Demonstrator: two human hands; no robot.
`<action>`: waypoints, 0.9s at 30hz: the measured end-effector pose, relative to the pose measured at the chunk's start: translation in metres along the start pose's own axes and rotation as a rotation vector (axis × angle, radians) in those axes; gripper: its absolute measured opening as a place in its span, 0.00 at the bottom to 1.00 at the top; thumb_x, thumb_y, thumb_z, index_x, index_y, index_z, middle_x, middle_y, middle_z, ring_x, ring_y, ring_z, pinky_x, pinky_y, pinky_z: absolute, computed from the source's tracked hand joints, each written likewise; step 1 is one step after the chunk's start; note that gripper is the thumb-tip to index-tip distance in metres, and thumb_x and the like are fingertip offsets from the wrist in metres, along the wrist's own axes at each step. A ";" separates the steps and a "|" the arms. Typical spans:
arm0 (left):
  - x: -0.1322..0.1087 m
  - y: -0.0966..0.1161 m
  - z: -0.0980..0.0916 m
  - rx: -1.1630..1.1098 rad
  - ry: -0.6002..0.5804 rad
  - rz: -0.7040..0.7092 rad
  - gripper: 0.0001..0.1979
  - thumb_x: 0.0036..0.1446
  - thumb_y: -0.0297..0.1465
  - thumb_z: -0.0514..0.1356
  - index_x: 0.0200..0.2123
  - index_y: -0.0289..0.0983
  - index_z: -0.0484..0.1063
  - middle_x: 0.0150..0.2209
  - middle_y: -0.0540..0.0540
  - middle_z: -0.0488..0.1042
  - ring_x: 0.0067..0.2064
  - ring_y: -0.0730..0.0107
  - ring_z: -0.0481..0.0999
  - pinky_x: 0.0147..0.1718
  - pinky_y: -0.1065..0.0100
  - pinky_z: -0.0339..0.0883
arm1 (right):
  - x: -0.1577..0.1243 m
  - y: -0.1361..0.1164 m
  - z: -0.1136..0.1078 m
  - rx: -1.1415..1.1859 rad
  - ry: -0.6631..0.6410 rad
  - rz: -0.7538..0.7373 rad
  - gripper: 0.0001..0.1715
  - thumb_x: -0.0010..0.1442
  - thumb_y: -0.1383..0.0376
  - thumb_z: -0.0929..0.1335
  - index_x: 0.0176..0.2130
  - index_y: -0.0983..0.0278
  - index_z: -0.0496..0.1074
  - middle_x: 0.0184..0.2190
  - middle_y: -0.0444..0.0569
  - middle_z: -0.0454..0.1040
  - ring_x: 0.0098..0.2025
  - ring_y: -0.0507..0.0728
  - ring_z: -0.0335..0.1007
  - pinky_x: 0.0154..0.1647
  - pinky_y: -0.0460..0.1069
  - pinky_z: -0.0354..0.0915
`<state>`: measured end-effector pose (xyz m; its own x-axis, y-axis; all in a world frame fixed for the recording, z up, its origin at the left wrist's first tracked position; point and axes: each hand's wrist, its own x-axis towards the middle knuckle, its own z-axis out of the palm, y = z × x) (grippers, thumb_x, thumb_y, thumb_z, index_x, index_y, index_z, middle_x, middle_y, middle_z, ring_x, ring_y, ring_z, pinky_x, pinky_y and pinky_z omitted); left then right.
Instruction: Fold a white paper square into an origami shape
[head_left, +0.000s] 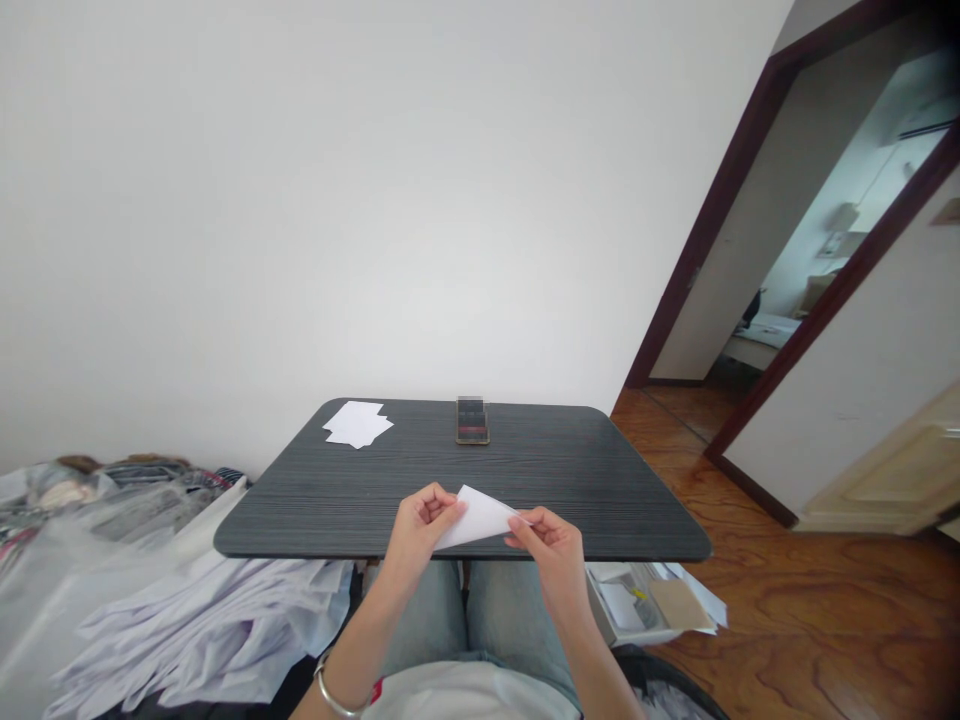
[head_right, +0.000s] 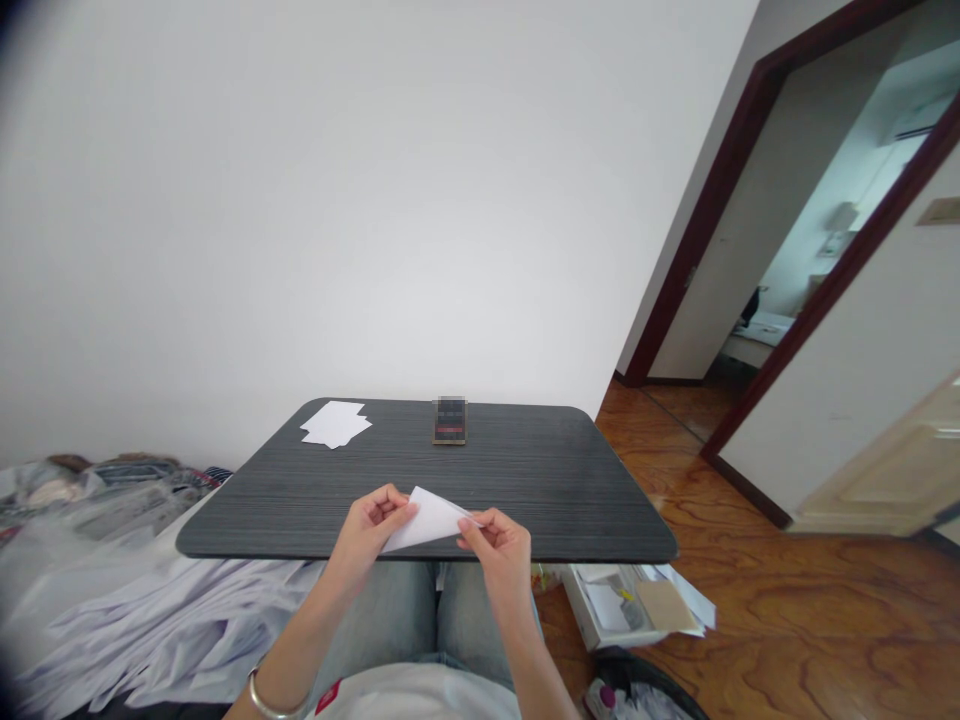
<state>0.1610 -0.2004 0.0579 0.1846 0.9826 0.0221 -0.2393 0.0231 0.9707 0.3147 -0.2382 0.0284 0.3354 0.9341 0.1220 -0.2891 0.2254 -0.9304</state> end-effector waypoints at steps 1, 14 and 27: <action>0.000 0.000 0.001 -0.005 0.012 -0.007 0.16 0.36 0.35 0.67 0.20 0.34 0.63 0.21 0.52 0.71 0.22 0.79 0.66 0.21 0.77 0.54 | 0.000 0.000 0.000 -0.002 0.005 -0.001 0.14 0.39 0.59 0.74 0.20 0.66 0.72 0.24 0.47 0.75 0.25 0.52 0.69 0.23 0.45 0.69; -0.003 -0.001 0.005 -0.044 0.036 0.010 0.17 0.37 0.33 0.67 0.28 0.35 0.63 0.20 0.52 0.75 0.20 0.76 0.69 0.18 0.77 0.56 | 0.000 -0.002 0.000 0.004 0.039 0.020 0.13 0.40 0.59 0.74 0.21 0.66 0.72 0.21 0.45 0.75 0.23 0.51 0.69 0.23 0.44 0.69; -0.003 -0.002 0.003 0.088 0.019 0.064 0.20 0.39 0.34 0.65 0.38 0.33 0.72 0.21 0.52 0.71 0.20 0.78 0.67 0.18 0.77 0.55 | 0.000 -0.001 0.000 0.020 0.023 0.016 0.13 0.41 0.60 0.74 0.21 0.67 0.71 0.21 0.46 0.76 0.23 0.51 0.69 0.23 0.43 0.69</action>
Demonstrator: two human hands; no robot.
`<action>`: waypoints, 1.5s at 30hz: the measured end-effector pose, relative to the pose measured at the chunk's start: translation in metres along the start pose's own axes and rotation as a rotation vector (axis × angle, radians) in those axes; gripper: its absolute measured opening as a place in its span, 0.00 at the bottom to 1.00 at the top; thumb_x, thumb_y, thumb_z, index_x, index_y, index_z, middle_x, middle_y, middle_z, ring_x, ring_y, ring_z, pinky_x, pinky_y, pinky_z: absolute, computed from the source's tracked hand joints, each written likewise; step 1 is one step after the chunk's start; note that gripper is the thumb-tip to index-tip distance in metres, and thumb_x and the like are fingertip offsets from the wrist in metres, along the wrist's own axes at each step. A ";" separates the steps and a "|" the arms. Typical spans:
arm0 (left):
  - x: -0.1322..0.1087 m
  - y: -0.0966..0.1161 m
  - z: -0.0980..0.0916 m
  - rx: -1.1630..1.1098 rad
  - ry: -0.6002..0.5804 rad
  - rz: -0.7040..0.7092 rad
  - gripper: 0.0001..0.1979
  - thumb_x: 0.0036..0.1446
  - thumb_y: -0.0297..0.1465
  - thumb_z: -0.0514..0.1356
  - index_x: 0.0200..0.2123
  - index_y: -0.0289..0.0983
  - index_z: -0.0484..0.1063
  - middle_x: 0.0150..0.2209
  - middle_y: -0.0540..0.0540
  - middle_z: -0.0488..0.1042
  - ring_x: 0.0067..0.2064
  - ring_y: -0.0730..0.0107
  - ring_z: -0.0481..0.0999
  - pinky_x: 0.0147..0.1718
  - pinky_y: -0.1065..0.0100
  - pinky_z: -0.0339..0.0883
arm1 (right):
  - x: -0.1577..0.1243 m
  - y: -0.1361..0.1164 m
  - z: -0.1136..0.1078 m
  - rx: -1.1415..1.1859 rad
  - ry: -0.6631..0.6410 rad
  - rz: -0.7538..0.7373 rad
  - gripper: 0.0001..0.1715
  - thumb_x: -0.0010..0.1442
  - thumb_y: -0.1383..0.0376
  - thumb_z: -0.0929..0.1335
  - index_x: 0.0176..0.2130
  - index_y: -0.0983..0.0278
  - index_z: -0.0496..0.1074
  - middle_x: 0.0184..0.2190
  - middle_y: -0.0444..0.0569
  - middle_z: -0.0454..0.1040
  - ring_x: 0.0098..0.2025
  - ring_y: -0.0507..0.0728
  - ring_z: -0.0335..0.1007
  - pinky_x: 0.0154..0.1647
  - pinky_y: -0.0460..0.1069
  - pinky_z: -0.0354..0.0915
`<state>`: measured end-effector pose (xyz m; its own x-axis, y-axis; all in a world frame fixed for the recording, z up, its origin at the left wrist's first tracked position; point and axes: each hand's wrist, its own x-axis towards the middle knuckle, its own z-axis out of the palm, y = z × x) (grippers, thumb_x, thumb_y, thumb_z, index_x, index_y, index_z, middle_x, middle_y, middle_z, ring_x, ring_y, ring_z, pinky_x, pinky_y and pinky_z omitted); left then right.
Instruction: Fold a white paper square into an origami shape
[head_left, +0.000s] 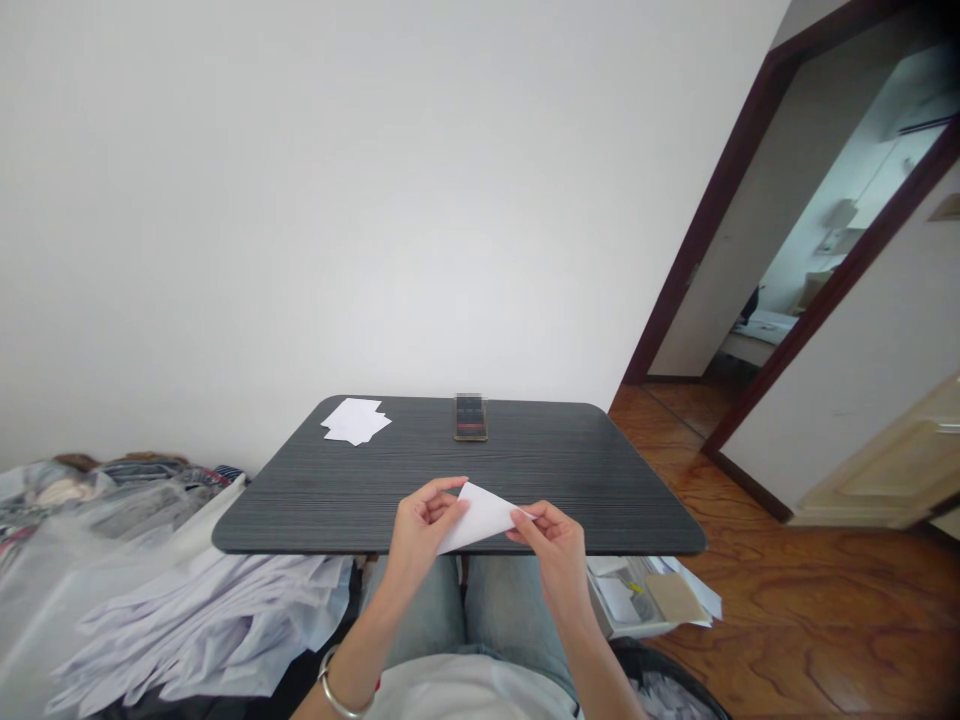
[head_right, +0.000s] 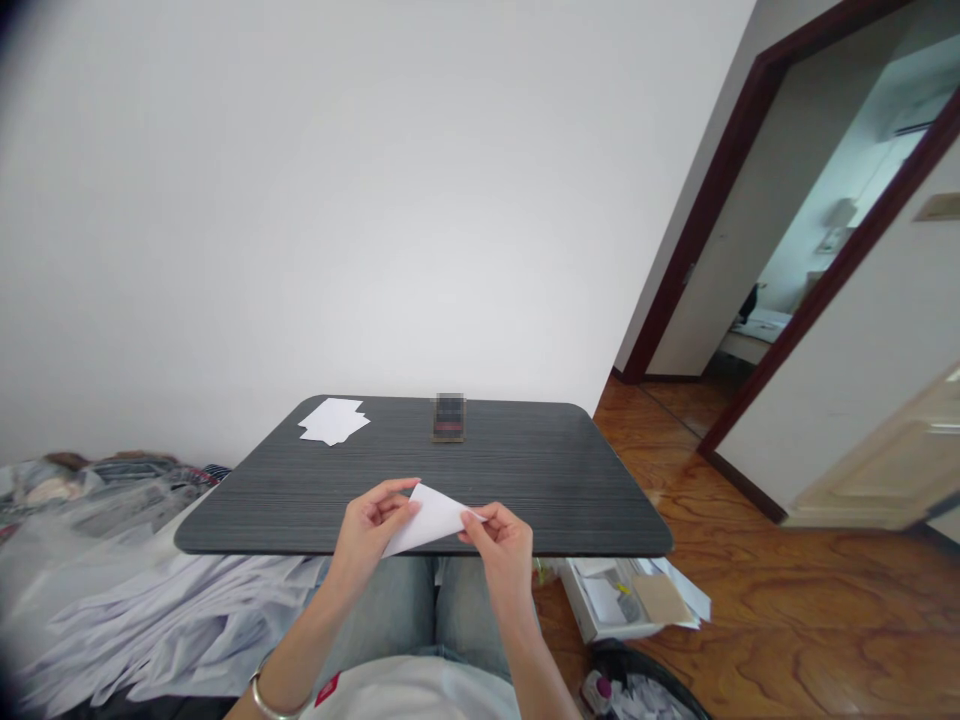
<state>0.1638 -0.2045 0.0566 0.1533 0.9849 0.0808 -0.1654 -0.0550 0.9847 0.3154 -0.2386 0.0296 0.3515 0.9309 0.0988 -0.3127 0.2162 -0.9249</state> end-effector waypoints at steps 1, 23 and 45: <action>0.000 -0.001 0.000 0.007 -0.007 0.014 0.20 0.40 0.34 0.65 0.39 0.33 0.72 0.21 0.52 0.70 0.20 0.78 0.66 0.19 0.77 0.55 | 0.000 0.000 0.000 -0.003 0.002 -0.001 0.13 0.41 0.60 0.74 0.21 0.67 0.71 0.21 0.46 0.75 0.23 0.51 0.69 0.23 0.43 0.69; -0.001 0.001 0.003 0.033 -0.134 0.026 0.12 0.45 0.32 0.62 0.33 0.36 0.63 0.26 0.50 0.75 0.27 0.73 0.73 0.25 0.75 0.62 | 0.004 -0.001 -0.003 -0.101 -0.061 -0.011 0.12 0.42 0.60 0.73 0.23 0.66 0.71 0.20 0.45 0.74 0.23 0.51 0.69 0.24 0.45 0.68; -0.003 0.006 0.004 0.087 -0.032 0.084 0.10 0.43 0.33 0.63 0.29 0.35 0.69 0.24 0.49 0.73 0.25 0.72 0.70 0.22 0.76 0.57 | 0.003 -0.008 0.001 -0.020 0.006 0.034 0.17 0.42 0.56 0.73 0.27 0.68 0.73 0.20 0.47 0.75 0.22 0.53 0.72 0.20 0.44 0.69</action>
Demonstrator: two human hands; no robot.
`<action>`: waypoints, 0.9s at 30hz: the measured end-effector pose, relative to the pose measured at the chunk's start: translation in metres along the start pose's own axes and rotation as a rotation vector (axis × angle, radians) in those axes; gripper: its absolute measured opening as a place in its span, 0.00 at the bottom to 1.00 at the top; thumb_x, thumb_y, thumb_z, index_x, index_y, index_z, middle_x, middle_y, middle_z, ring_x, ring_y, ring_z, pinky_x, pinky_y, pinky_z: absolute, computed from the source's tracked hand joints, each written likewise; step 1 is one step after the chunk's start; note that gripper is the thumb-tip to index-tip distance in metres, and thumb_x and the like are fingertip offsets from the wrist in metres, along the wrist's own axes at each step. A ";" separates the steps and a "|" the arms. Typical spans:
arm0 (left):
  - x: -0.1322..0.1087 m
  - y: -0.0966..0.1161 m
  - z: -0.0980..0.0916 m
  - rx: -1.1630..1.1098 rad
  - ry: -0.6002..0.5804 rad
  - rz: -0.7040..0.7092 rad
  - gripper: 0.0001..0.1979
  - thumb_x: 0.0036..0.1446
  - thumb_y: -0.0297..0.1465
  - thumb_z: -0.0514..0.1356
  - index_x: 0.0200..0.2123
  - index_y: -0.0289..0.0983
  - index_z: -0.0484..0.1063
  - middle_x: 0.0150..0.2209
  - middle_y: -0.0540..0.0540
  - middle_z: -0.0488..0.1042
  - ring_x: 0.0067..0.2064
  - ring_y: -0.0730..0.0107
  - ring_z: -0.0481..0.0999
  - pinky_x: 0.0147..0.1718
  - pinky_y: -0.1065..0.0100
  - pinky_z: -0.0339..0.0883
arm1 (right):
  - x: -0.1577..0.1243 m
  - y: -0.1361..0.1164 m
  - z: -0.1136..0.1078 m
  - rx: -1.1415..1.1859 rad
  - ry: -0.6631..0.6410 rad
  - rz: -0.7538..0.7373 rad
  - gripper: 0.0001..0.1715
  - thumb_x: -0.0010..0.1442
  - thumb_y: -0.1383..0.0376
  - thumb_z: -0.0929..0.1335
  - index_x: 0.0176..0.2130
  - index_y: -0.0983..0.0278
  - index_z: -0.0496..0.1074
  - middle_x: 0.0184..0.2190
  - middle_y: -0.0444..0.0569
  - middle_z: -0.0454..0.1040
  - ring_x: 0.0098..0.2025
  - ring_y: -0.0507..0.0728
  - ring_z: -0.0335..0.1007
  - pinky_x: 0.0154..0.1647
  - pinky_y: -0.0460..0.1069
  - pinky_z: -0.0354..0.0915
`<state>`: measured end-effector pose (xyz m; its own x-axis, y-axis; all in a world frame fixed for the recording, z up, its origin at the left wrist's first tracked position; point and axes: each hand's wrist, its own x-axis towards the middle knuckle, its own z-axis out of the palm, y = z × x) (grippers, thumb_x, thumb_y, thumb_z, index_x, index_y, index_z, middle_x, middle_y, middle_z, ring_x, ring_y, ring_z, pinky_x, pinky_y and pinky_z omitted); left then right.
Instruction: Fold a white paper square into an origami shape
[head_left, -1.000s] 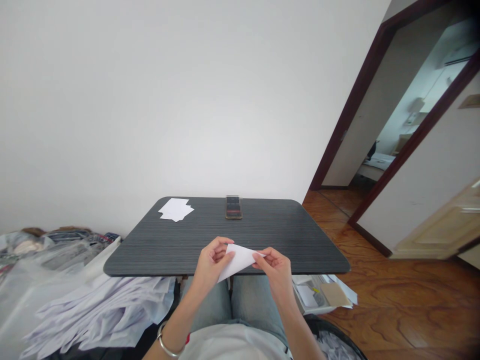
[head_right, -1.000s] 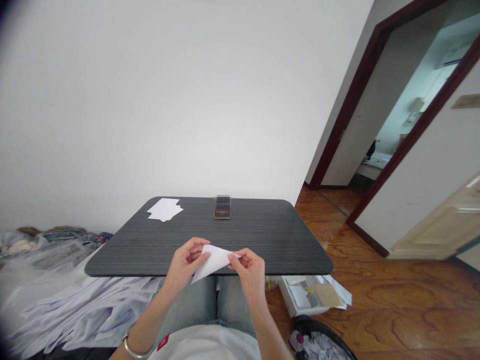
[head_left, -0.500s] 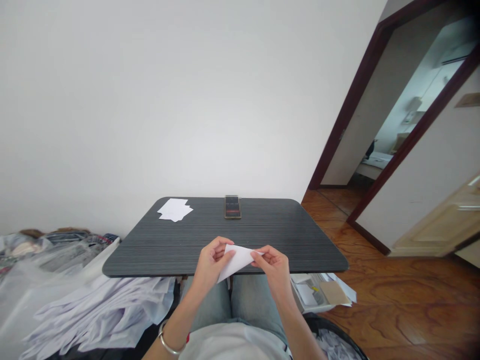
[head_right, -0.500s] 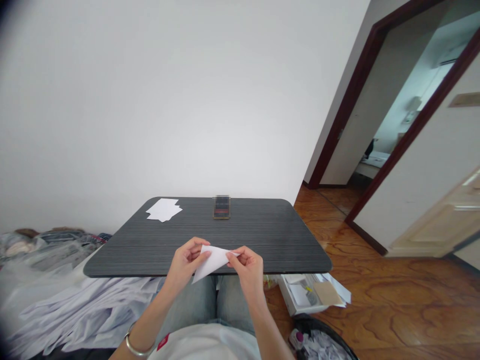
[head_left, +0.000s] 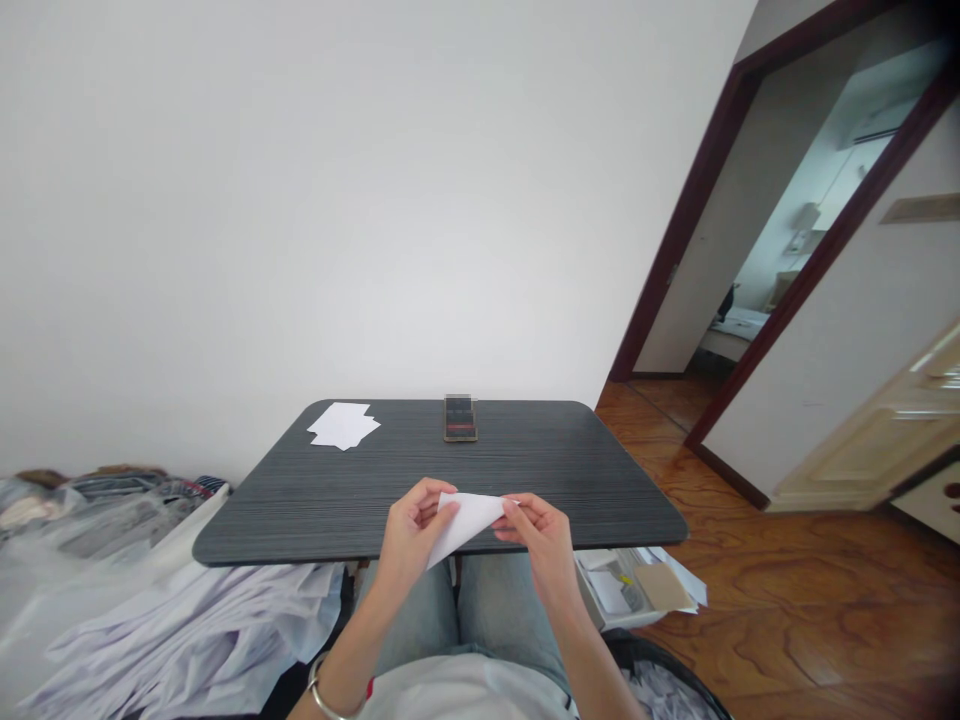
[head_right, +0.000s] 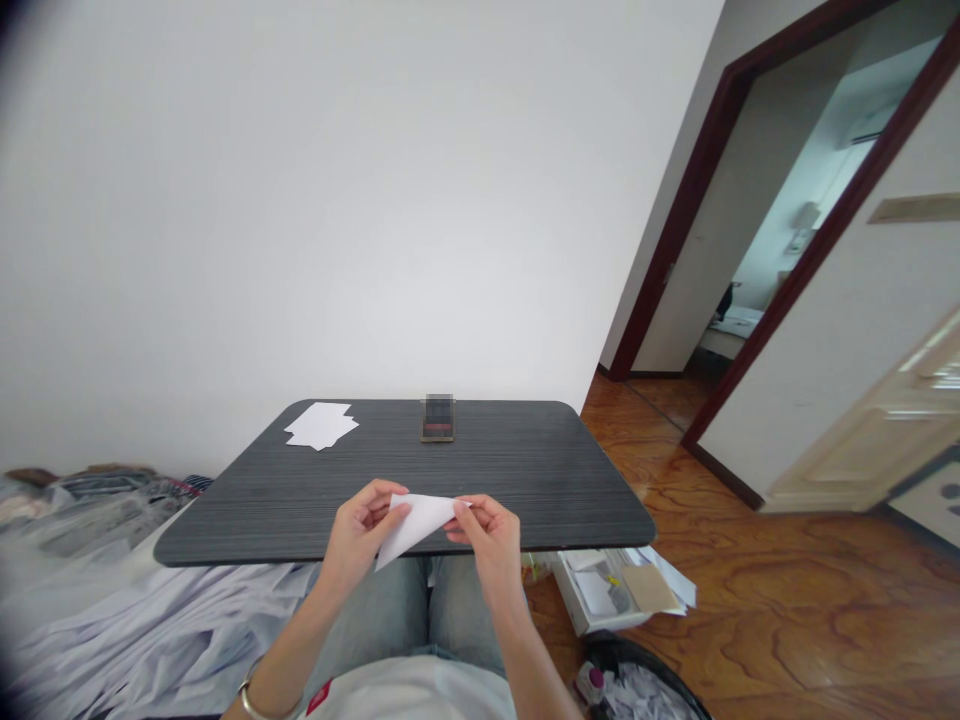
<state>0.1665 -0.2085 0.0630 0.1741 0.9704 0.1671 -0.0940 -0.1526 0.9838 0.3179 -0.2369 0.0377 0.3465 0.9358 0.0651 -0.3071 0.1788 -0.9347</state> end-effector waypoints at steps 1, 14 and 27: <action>0.000 0.000 0.000 -0.005 -0.002 -0.004 0.10 0.43 0.33 0.63 0.29 0.35 0.68 0.24 0.49 0.74 0.25 0.72 0.70 0.22 0.76 0.57 | 0.000 -0.001 0.000 0.002 0.003 0.003 0.17 0.42 0.56 0.73 0.27 0.68 0.73 0.19 0.47 0.75 0.22 0.53 0.72 0.20 0.44 0.69; 0.002 -0.005 -0.003 -0.032 -0.044 -0.017 0.11 0.43 0.33 0.63 0.30 0.35 0.68 0.24 0.49 0.74 0.25 0.73 0.70 0.23 0.76 0.58 | 0.001 -0.002 -0.002 0.003 -0.001 0.017 0.16 0.41 0.57 0.73 0.25 0.67 0.74 0.17 0.47 0.75 0.20 0.53 0.72 0.22 0.45 0.71; 0.002 -0.007 -0.004 -0.003 -0.038 0.005 0.11 0.45 0.32 0.62 0.31 0.35 0.66 0.24 0.50 0.73 0.25 0.74 0.69 0.23 0.76 0.57 | 0.001 -0.003 -0.001 0.020 0.001 0.047 0.16 0.42 0.57 0.73 0.27 0.68 0.74 0.19 0.48 0.76 0.21 0.52 0.73 0.22 0.42 0.69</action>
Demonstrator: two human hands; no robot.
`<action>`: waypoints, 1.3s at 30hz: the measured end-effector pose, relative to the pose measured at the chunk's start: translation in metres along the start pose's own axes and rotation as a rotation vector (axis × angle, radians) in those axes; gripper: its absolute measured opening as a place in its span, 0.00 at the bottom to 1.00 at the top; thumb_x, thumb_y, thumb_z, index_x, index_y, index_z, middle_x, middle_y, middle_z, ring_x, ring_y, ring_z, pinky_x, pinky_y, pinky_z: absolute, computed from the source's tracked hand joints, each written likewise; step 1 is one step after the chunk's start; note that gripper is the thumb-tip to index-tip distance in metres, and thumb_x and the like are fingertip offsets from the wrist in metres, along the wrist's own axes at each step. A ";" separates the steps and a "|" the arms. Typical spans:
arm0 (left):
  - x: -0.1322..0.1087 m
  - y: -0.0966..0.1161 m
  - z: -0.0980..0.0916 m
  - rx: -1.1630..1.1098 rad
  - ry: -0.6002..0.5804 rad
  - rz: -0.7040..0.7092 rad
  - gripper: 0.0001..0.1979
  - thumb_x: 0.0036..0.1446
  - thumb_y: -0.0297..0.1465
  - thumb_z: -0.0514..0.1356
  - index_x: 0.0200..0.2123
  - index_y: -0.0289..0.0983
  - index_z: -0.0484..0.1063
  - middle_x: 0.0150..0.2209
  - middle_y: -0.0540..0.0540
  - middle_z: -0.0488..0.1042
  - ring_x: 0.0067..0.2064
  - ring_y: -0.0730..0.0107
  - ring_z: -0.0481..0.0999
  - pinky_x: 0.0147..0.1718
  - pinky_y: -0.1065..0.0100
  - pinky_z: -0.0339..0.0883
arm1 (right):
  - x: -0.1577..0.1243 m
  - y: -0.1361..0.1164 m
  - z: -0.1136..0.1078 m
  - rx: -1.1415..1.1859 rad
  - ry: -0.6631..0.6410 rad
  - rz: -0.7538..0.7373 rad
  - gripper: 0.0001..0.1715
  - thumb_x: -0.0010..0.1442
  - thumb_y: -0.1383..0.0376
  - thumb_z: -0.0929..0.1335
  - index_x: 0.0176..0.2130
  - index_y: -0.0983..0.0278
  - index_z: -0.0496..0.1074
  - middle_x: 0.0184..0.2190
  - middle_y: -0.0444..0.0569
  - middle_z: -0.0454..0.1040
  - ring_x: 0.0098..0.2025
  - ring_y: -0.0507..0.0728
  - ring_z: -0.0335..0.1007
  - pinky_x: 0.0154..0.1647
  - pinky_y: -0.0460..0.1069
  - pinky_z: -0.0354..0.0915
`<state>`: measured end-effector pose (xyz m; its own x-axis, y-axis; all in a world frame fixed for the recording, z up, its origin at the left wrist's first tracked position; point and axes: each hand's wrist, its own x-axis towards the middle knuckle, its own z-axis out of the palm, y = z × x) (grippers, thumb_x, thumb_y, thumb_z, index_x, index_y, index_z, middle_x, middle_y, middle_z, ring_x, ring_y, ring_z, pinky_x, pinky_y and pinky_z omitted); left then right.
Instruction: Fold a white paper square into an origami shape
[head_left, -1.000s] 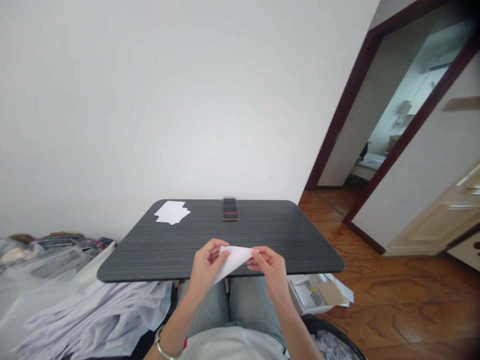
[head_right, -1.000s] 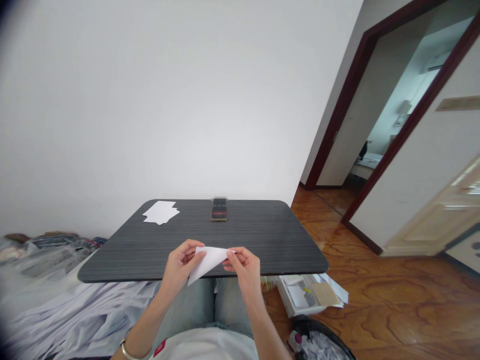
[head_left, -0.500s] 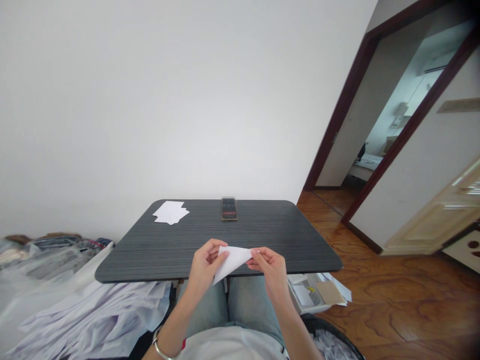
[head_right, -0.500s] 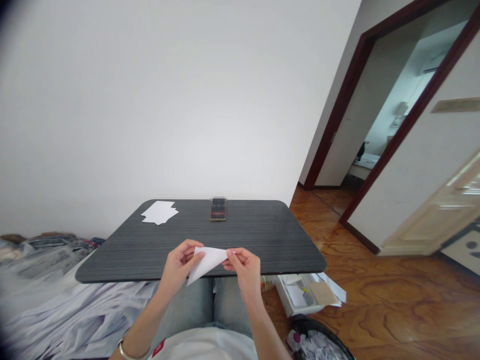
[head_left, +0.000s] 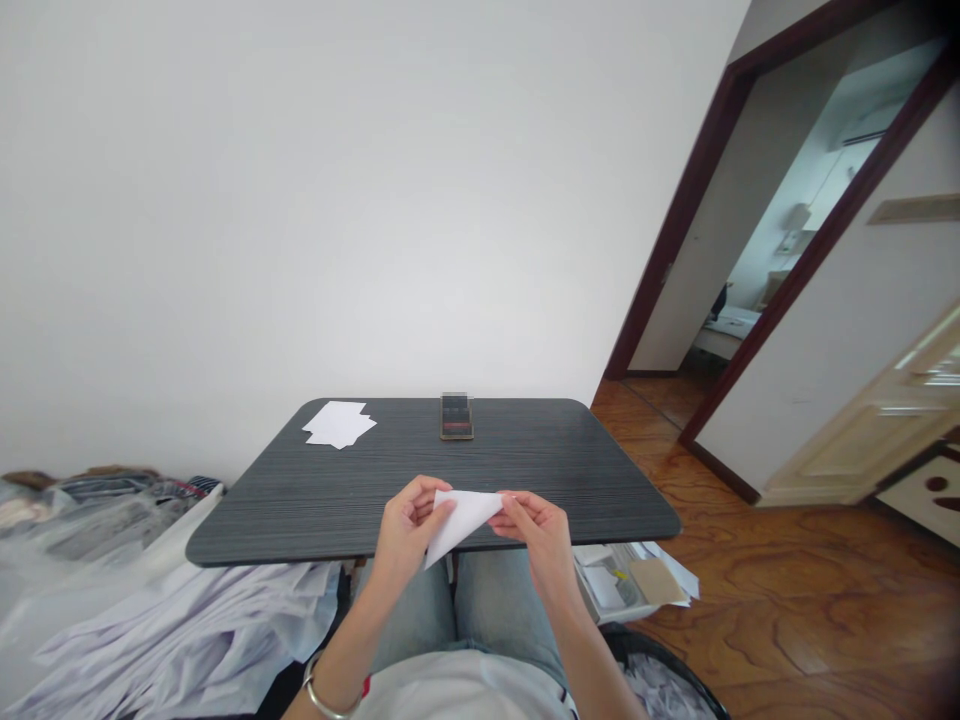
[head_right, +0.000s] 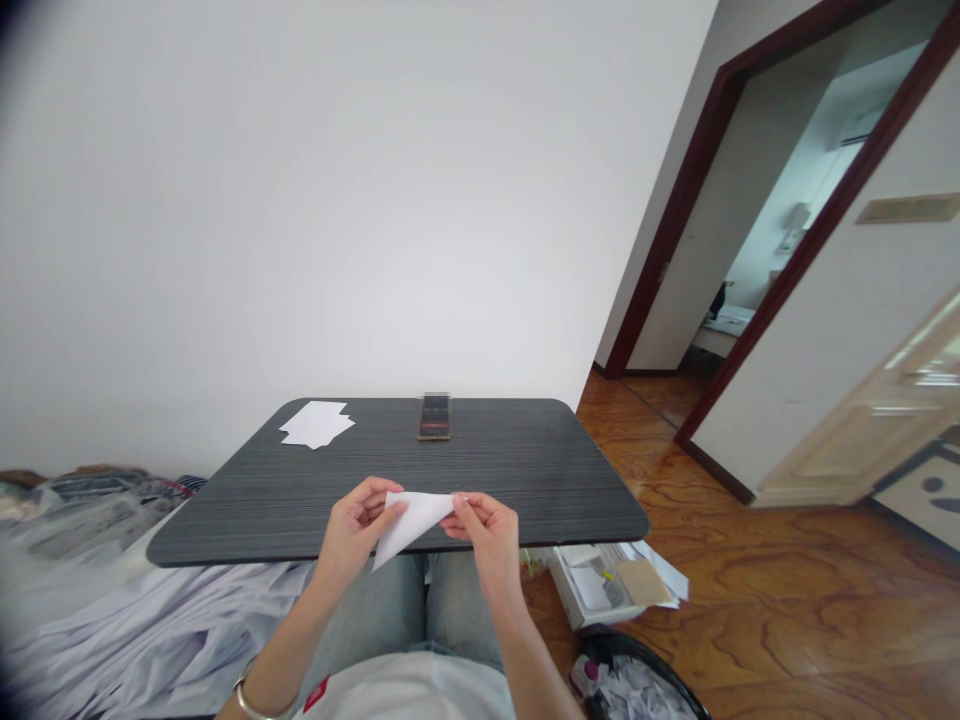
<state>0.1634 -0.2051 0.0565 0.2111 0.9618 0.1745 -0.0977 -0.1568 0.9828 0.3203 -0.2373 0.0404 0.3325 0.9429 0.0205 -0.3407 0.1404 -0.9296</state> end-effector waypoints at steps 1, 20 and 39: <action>0.000 0.000 0.000 0.006 0.001 0.005 0.10 0.45 0.32 0.62 0.31 0.35 0.66 0.23 0.50 0.72 0.25 0.74 0.69 0.23 0.76 0.57 | 0.000 0.000 0.000 -0.003 0.001 0.008 0.16 0.43 0.56 0.73 0.26 0.68 0.74 0.19 0.48 0.76 0.21 0.52 0.73 0.21 0.42 0.69; 0.001 0.000 0.000 0.008 0.024 0.009 0.11 0.44 0.32 0.63 0.31 0.34 0.66 0.23 0.50 0.73 0.24 0.76 0.68 0.22 0.77 0.57 | 0.001 -0.002 0.001 -0.040 -0.038 -0.025 0.15 0.45 0.56 0.71 0.24 0.68 0.73 0.17 0.45 0.74 0.16 0.49 0.69 0.14 0.40 0.64; 0.003 -0.003 -0.004 -0.009 0.020 -0.017 0.12 0.45 0.33 0.62 0.32 0.34 0.66 0.24 0.50 0.73 0.24 0.77 0.68 0.22 0.78 0.57 | 0.001 -0.002 0.000 0.006 0.000 -0.080 0.20 0.50 0.53 0.67 0.28 0.69 0.73 0.20 0.49 0.75 0.17 0.51 0.70 0.15 0.41 0.65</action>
<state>0.1603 -0.2005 0.0537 0.1935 0.9685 0.1568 -0.1034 -0.1388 0.9849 0.3216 -0.2368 0.0425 0.3586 0.9287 0.0948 -0.3184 0.2171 -0.9227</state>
